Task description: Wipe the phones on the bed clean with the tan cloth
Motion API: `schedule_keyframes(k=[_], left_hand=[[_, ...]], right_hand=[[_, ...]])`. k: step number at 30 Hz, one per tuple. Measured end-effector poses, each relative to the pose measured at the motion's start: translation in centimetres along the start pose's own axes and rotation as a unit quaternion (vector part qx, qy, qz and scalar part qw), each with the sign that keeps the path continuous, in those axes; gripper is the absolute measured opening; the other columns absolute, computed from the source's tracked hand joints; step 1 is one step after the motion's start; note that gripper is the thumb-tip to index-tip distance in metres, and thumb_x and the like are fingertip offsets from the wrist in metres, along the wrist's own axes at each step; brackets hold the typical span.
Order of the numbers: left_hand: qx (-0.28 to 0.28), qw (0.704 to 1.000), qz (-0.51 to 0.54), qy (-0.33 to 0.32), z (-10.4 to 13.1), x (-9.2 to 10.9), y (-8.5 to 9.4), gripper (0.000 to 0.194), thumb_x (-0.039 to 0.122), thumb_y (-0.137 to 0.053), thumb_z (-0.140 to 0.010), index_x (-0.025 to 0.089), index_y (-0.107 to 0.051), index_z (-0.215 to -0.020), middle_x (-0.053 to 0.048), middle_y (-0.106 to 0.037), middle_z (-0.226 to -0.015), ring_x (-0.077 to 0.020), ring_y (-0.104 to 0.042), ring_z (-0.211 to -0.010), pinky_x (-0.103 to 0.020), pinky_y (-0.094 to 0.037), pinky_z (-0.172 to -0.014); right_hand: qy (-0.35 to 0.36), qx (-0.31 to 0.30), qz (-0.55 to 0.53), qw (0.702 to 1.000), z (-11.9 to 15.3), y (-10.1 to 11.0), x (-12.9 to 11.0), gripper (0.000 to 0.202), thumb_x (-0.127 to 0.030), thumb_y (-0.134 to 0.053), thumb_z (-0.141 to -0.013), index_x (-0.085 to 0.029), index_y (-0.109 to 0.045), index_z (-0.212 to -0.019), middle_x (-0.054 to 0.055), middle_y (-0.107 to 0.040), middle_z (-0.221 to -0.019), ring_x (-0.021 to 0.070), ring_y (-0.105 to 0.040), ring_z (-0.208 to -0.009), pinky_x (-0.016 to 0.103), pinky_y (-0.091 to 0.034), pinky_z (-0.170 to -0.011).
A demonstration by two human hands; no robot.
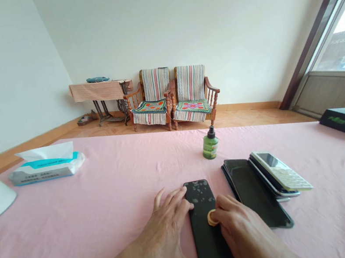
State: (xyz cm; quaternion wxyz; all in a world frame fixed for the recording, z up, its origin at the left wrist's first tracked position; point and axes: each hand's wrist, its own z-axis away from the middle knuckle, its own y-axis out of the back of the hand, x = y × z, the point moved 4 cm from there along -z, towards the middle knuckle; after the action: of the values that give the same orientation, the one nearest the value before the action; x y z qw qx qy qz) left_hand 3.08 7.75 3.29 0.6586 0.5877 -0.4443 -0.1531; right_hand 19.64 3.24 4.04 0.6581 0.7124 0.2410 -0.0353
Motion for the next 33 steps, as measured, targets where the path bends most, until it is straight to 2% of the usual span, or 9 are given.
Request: schedule_keyframes(k=[5, 10, 13, 17, 20, 27, 29, 33], left_hand=[[0.018, 0.999, 0.028, 0.006, -0.2, 0.3, 0.2, 0.098, 0.077, -0.07, -0.046, 0.019, -0.047, -0.122, -0.022, -0.041, -0.142, -0.0427, -0.03, -0.134, -0.067, -0.009, -0.108], [0.016, 0.999, 0.033, 0.006, 0.0, 0.2, 0.1, 0.1, 0.077, -0.069, -0.048, 0.018, -0.046, -0.124, -0.023, -0.035, -0.145, -0.0427, -0.029, -0.134, -0.064, -0.008, -0.11], [0.021, 0.999, 0.04, 0.004, 0.0, 0.3, 0.3, 0.102, 0.077, -0.07, -0.046, 0.017, -0.046, -0.125, -0.022, -0.035, -0.146, -0.0432, -0.03, -0.134, -0.063, -0.009, -0.11], [0.019, 0.998, 0.05, 0.016, 0.0, 0.4, 0.2, 0.109, 0.074, -0.072, -0.047, 0.018, -0.038, -0.135, -0.021, -0.035, -0.146, -0.0435, -0.027, -0.135, -0.063, -0.009, -0.109], [0.012, 0.998, 0.049, 0.031, -0.1, 0.3, 0.0, 0.116, 0.071, -0.073, -0.046, 0.016, -0.033, -0.139, -0.023, -0.032, -0.147, -0.0437, -0.027, -0.135, -0.064, -0.009, -0.109], [0.024, 0.999, 0.017, 0.019, 0.0, 0.0, -0.3, 0.112, 0.075, -0.071, -0.047, 0.014, -0.038, -0.135, -0.024, -0.031, -0.148, -0.0418, -0.027, -0.135, -0.063, -0.01, -0.11], [0.017, 1.0, 0.004, 0.012, 0.0, -0.1, -0.3, 0.111, 0.076, -0.069, -0.049, 0.015, -0.037, -0.137, -0.022, -0.03, -0.148, -0.0403, -0.027, -0.136, -0.062, -0.01, -0.11], [0.002, 1.0, -0.022, 0.009, -0.1, -0.1, -0.3, 0.109, 0.078, -0.065, -0.051, 0.016, -0.04, -0.136, -0.022, -0.031, -0.148, -0.039, -0.026, -0.137, -0.062, -0.011, -0.109]], right_hand=[[0.0, 0.001, -0.02, 1.0, -1.2, -0.1, -0.2, 0.03, 0.002, -0.043, -0.078, -0.019, -0.064, -0.073, 0.004, -0.058, -0.082, 0.0161, -0.057, -0.077, 0.025, -0.04, -0.067], [-0.024, 0.046, 0.015, 0.999, -5.6, 0.7, 1.7, 0.029, -0.002, -0.041, -0.082, -0.016, -0.064, -0.07, 0.006, -0.056, -0.078, 0.0175, -0.055, -0.078, 0.027, -0.04, -0.07], [-0.025, 0.06, 0.018, 0.998, -7.1, 0.6, 1.8, 0.03, -0.002, -0.04, -0.083, -0.014, -0.065, -0.07, 0.008, -0.056, -0.081, 0.0193, -0.054, -0.082, 0.029, -0.04, -0.074], [0.0, 0.047, -0.001, 0.999, -5.5, -0.2, -0.3, 0.03, 0.0, -0.043, -0.083, -0.017, -0.067, -0.075, 0.005, -0.056, -0.081, 0.016, -0.054, -0.081, 0.024, -0.041, -0.073], [0.02, 0.041, -0.045, 0.998, -4.0, -0.5, -1.1, 0.032, 0.003, -0.043, -0.081, -0.019, -0.066, -0.078, 0.004, -0.057, -0.084, 0.0148, -0.054, -0.082, 0.022, -0.042, -0.071], [-0.019, 0.087, -0.023, 0.996, -3.9, 0.1, 1.1, 0.029, 0.0, -0.042, -0.083, -0.016, -0.066, -0.078, 0.005, -0.055, -0.083, 0.0174, -0.053, -0.081, 0.027, -0.042, -0.075], [-0.009, 0.076, -0.037, 0.996, -2.7, -0.1, 0.7, 0.028, 0.0, -0.043, -0.083, -0.017, -0.065, -0.078, 0.004, -0.055, -0.083, 0.0164, -0.053, -0.079, 0.026, -0.042, -0.072], [0.002, 0.05, -0.067, 0.996, 1.4, -0.7, -0.2, 0.033, 0.005, -0.04, -0.079, -0.018, -0.063, -0.078, 0.004, -0.055, -0.083, 0.0167, -0.054, -0.079, 0.026, -0.042, -0.068]])
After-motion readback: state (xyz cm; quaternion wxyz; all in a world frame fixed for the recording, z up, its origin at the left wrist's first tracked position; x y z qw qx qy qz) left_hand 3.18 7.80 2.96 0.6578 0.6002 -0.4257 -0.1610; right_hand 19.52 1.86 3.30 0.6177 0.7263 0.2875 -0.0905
